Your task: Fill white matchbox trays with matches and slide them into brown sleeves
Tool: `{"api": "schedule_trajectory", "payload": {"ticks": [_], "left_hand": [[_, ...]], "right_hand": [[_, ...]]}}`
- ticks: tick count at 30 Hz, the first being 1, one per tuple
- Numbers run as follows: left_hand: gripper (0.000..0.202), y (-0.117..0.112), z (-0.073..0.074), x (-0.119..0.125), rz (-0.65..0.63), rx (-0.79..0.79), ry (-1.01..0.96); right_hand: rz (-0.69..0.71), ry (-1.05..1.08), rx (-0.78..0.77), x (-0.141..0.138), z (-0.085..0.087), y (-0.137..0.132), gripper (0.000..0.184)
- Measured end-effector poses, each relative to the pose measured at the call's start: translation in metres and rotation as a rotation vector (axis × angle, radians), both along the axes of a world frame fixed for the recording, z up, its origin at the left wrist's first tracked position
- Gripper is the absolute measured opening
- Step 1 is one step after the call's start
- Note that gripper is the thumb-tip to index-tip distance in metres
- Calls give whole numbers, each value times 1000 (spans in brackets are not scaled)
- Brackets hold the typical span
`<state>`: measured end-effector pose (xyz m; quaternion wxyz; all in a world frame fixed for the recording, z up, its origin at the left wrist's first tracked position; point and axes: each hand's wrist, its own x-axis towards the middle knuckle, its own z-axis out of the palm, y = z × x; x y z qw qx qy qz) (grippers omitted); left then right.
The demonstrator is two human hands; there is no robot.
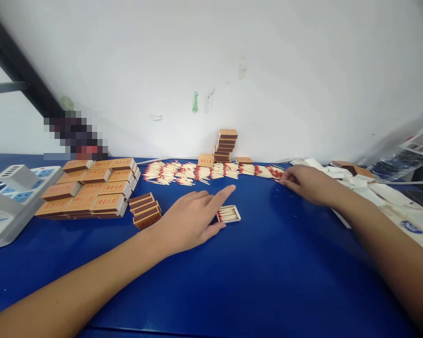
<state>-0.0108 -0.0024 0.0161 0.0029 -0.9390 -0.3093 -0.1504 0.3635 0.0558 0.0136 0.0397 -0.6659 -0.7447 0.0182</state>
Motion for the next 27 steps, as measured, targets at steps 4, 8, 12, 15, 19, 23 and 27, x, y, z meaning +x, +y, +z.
{"api": "schedule_trajectory", "payload": {"ticks": [4,8,12,15,19,23,27], "left_hand": [[78,1,-2,-1,-12,-12,-21],[79,0,-1,0,-14,-21,-27],[81,-2,1,1,-7,-34,-39],[83,-2,1,2,-23,-60,-64],[86,-3,-1,3,-41,-92,-85],[85,-3,-1,3,-30,-112,-72],[85,-3,-1,3,-35,-113,-73]], "right_hand": [[43,6,19,-3,3,-4,22],[195,106,167,-33,7,-22,16],[444,221,241,-85,7,-55,16],[553,112,276,-113,1,-75,13],[645,-86,385,-125,-8,-83,14],[675,-111,438,-128,-12,-83,13],[714,-36,407,-130,-10,-84,15]]}}
